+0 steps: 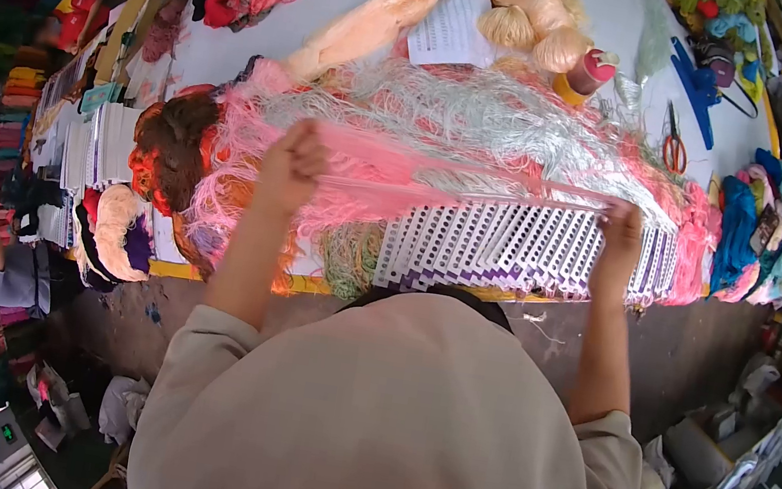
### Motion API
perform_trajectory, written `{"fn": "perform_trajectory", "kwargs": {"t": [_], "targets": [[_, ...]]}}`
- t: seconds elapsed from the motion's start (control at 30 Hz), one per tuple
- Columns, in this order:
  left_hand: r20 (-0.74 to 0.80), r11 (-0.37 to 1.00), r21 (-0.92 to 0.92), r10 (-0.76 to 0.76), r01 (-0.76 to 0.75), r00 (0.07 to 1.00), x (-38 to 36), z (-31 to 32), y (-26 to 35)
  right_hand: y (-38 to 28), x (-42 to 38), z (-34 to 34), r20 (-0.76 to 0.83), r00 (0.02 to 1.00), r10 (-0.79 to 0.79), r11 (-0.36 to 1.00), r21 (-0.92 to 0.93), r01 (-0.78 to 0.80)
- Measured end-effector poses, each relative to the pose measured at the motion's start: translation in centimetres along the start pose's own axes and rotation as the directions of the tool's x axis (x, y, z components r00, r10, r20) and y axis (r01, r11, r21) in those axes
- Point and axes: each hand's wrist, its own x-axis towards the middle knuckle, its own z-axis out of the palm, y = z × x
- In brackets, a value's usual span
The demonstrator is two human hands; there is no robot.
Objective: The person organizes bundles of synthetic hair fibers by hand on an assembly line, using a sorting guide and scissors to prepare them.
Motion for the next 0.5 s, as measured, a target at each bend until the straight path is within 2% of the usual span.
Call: {"fn": "perform_trajectory", "kwargs": {"t": [0.03, 0.07, 0.1, 0.13, 0.17, 0.2, 0.23, 0.27, 0.3, 0.33, 0.37, 0.4, 0.43, 0.47, 0.5], "targets": [[-0.055, 0.998, -0.057, -0.006, 0.002, 0.998, 0.2, -2.4, 2.2, -1.0, 0.8, -1.7, -0.128, 0.991, 0.033, 0.993, 0.112, -0.018], [-0.113, 0.994, -0.113, -0.015, 0.002, 0.994, 0.2, -4.9, 4.4, 0.1, 2.5, -5.6, -0.173, 0.965, 0.197, 0.946, 0.292, -0.141], [-0.165, 0.992, -0.122, 0.009, -0.029, 0.986, 0.1, -7.2, 6.5, 2.2, 4.0, -11.2, -0.037, 0.972, 0.232, 0.835, 0.519, -0.18], [-0.216, 0.99, -0.129, 0.033, -0.062, 0.976, -0.2, -9.4, 8.7, 3.3, 5.3, -15.3, 0.081, 0.988, 0.13, 0.79, 0.594, -0.152], [-0.294, 0.994, -0.057, 0.068, -0.089, 0.953, -0.5, -11.7, 11.2, 6.6, 8.5, -22.9, 0.208, 0.946, 0.247, 0.726, 0.607, -0.324], [-0.366, 0.994, 0.019, 0.108, -0.109, 0.924, -0.8, -13.8, 13.9, 4.4, 8.0, -22.6, -0.137, 0.952, 0.273, 0.813, 0.562, -0.152], [-0.421, 0.984, 0.087, 0.179, -0.157, 0.889, -1.3, -15.5, 16.4, 3.7, 8.9, -25.8, -0.23, 0.925, 0.303, 0.881, 0.437, -0.18], [-0.471, 0.967, 0.158, 0.25, -0.198, 0.846, -2.0, -17.3, 18.9, 1.9, 9.6, -27.4, -0.387, 0.889, 0.243, 0.944, 0.305, -0.125], [-0.518, 0.958, 0.129, 0.286, -0.257, 0.806, -2.6, -20.3, 22.2, 0.8, 10.4, -30.8, -0.358, 0.922, 0.147, 0.985, 0.135, -0.105], [-0.564, 0.943, 0.103, 0.318, -0.316, 0.762, -3.1, -22.5, 24.4, -0.3, 12.3, -33.7, -0.584, 0.803, 0.114, 0.985, -0.037, -0.167], [-0.59, 0.921, 0.086, 0.354, -0.379, 0.726, -3.7, -22.5, 25.2, -1.8, 13.0, -35.9, -0.681, 0.732, 0.017, 0.98, -0.134, -0.147], [-0.615, 0.894, 0.072, 0.389, -0.442, 0.686, -4.5, -21.6, 25.7, -1.7, 14.5, -40.1, -0.735, 0.673, -0.078, 0.981, -0.177, -0.08], [-0.598, 0.893, 0.115, 0.412, -0.436, 0.687, -4.6, -20.3, 24.5, -2.5, 14.6, -39.0, -0.717, 0.668, -0.2, 0.935, -0.344, -0.089], [-0.401, 0.878, 0.302, 0.471, -0.372, 0.785, -3.2, -21.7, 22.8, -3.1, 14.8, -37.7, -0.676, 0.666, -0.315, 0.861, -0.5, -0.099], [-0.188, 0.811, 0.483, 0.465, -0.331, 0.865, -1.8, -23.3, 21.3, 0.3, 16.0, -37.9, -0.505, 0.807, -0.306, 0.886, -0.462, 0.047]]}}
